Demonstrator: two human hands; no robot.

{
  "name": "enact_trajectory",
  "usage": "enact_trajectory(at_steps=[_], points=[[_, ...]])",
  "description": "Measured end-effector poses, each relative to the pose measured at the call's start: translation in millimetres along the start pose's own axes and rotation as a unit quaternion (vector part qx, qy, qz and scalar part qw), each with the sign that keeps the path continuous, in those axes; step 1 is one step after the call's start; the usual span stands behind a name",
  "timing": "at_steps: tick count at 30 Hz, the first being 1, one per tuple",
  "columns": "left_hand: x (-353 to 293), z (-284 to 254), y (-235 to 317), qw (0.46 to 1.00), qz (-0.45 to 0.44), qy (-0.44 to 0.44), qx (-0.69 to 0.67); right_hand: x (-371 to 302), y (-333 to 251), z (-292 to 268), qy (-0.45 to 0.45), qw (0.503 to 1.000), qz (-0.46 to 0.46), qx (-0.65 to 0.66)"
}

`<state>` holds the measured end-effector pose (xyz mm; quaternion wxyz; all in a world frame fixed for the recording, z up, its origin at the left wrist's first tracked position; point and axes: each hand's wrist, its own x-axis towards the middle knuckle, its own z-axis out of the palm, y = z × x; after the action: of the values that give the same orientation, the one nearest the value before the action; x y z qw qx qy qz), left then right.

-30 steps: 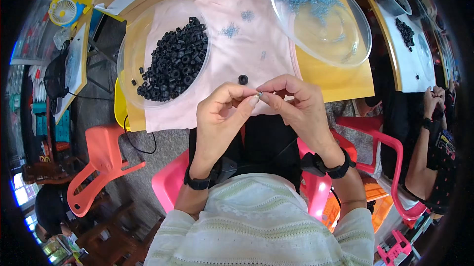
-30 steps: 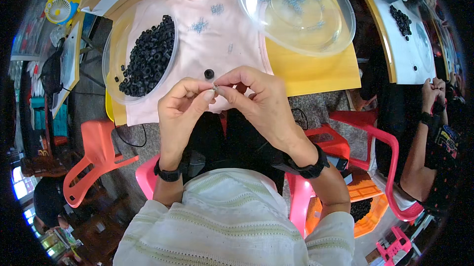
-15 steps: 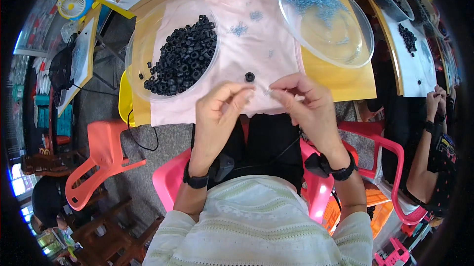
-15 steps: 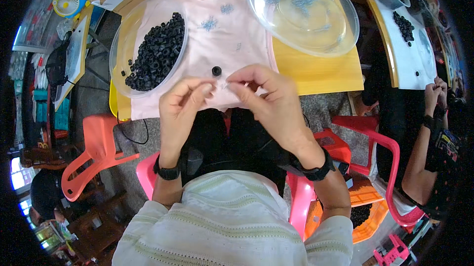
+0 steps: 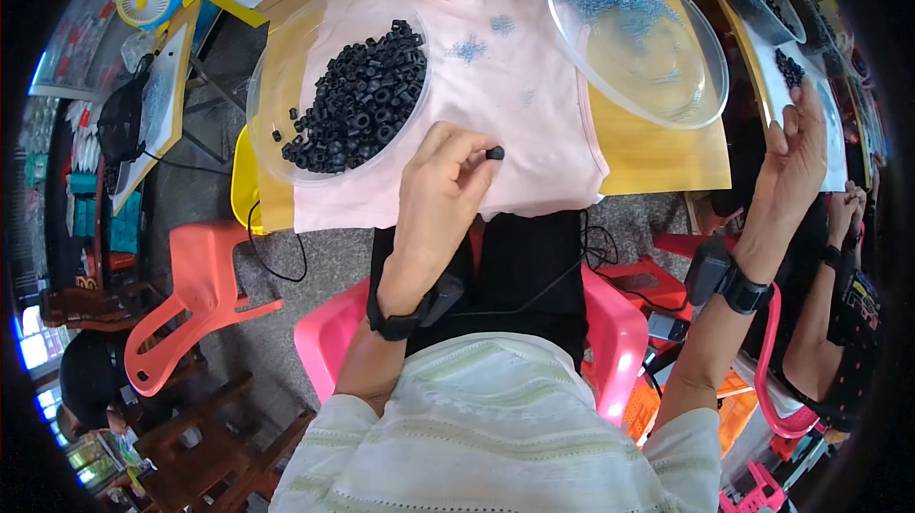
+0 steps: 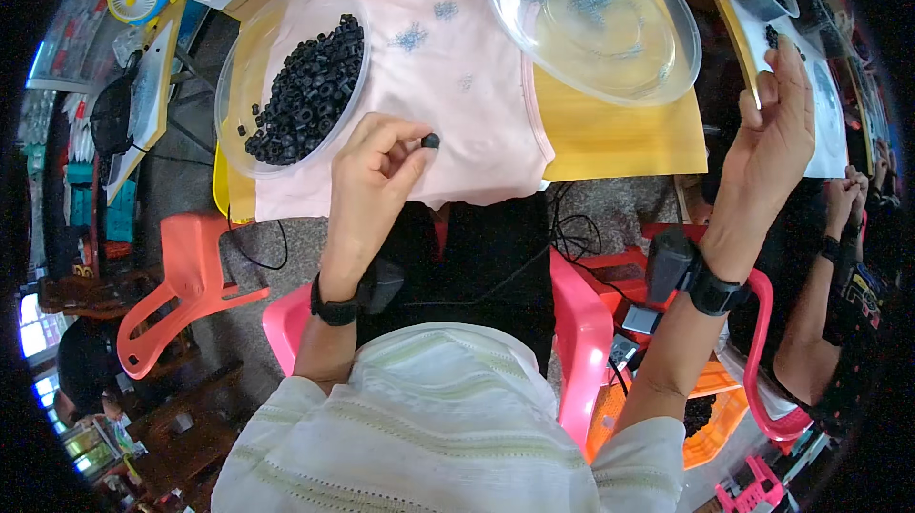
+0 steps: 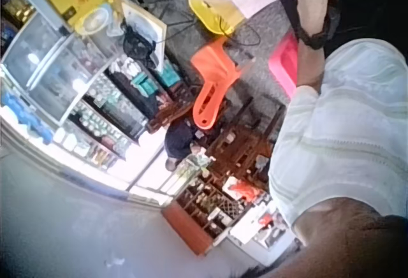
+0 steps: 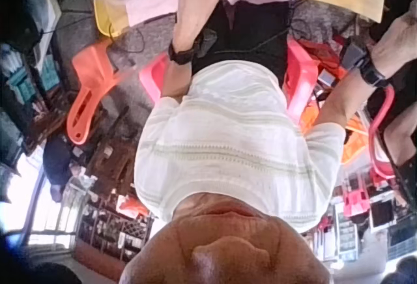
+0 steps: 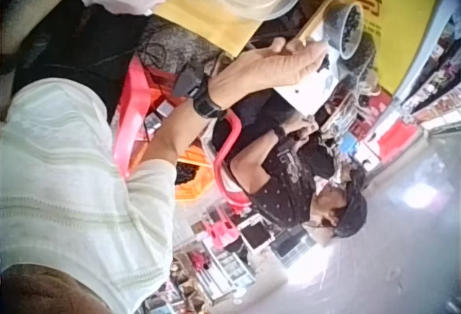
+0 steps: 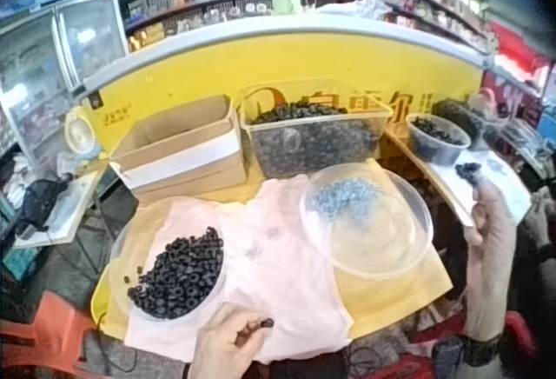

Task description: Manually press small black plastic parts together to assemble a component.

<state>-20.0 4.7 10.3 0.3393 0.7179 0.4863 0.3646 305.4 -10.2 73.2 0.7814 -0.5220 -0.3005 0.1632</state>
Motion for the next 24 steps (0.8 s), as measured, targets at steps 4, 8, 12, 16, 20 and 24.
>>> enact_trajectory(at_steps=[4,8,12,16,20,24], points=[[-5,9,-8,0.996,0.013,0.015,-0.090,-56,1,30,-0.106,0.990,0.035,-0.087],[-9,1,6,0.928,-0.067,-0.045,-0.364,-112,-7,53,-0.343,0.920,0.157,-0.105],[-10,-15,14,0.909,-0.084,-0.086,-0.398,-132,-6,65,-0.408,0.899,0.143,-0.070],[-9,-15,19,0.884,-0.065,-0.085,-0.454,-134,-13,70,-0.413,0.895,0.151,-0.071],[-14,-21,23,0.853,-0.102,-0.087,-0.505,-123,-24,72,-0.386,0.909,0.087,-0.128],[-21,-21,19,0.892,-0.022,-0.068,-0.445,-46,-50,29,-0.098,0.958,-0.089,-0.253]])
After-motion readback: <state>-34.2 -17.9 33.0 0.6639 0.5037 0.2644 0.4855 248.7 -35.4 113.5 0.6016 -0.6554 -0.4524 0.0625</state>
